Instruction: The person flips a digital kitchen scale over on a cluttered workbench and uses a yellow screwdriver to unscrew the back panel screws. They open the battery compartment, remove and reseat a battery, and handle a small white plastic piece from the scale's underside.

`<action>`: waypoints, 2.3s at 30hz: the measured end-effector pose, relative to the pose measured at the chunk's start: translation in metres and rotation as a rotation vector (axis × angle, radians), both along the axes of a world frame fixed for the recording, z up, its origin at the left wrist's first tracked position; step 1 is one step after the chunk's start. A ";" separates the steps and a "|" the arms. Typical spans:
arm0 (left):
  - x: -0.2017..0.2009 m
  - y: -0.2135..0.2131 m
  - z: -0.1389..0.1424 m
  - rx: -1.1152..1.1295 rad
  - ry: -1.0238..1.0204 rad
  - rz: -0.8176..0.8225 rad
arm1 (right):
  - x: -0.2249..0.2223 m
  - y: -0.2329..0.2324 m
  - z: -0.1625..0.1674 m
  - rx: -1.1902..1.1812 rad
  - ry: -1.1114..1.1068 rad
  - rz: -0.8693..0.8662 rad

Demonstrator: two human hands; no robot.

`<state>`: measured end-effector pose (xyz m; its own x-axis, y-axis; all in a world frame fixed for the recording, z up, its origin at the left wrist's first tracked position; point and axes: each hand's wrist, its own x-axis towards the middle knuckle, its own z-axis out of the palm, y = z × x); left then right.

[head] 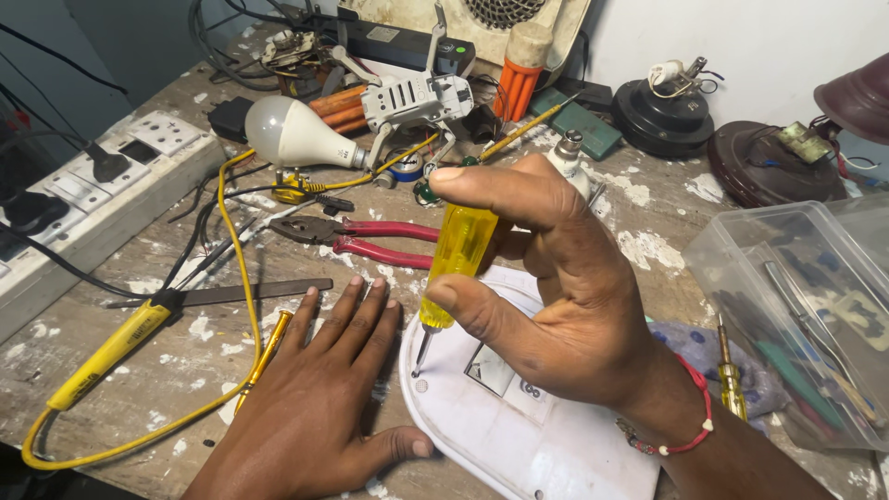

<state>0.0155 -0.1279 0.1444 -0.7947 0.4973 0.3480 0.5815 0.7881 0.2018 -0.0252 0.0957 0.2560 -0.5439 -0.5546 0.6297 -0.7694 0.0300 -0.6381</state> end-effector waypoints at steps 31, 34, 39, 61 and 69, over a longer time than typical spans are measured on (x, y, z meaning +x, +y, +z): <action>0.002 -0.009 -0.002 0.043 -0.056 -0.009 | -0.002 0.010 0.012 -0.053 -0.164 0.079; 0.001 -0.010 -0.006 0.075 0.028 -0.032 | -0.005 0.010 0.004 -0.085 -0.077 0.060; 0.002 -0.011 -0.005 0.069 0.037 -0.029 | -0.005 0.006 -0.001 -0.106 -0.021 -0.002; 0.002 -0.006 0.006 0.001 -0.067 0.008 | -0.002 0.008 -0.005 0.002 -0.002 0.030; 0.002 -0.008 0.006 0.001 -0.078 0.008 | 0.001 0.003 -0.009 -0.013 0.072 -0.037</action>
<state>0.0177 -0.1360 0.1504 -0.8234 0.4904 0.2856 0.5576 0.7926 0.2468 -0.0246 0.0989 0.2473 -0.5170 -0.5264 0.6749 -0.8118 0.0515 -0.5817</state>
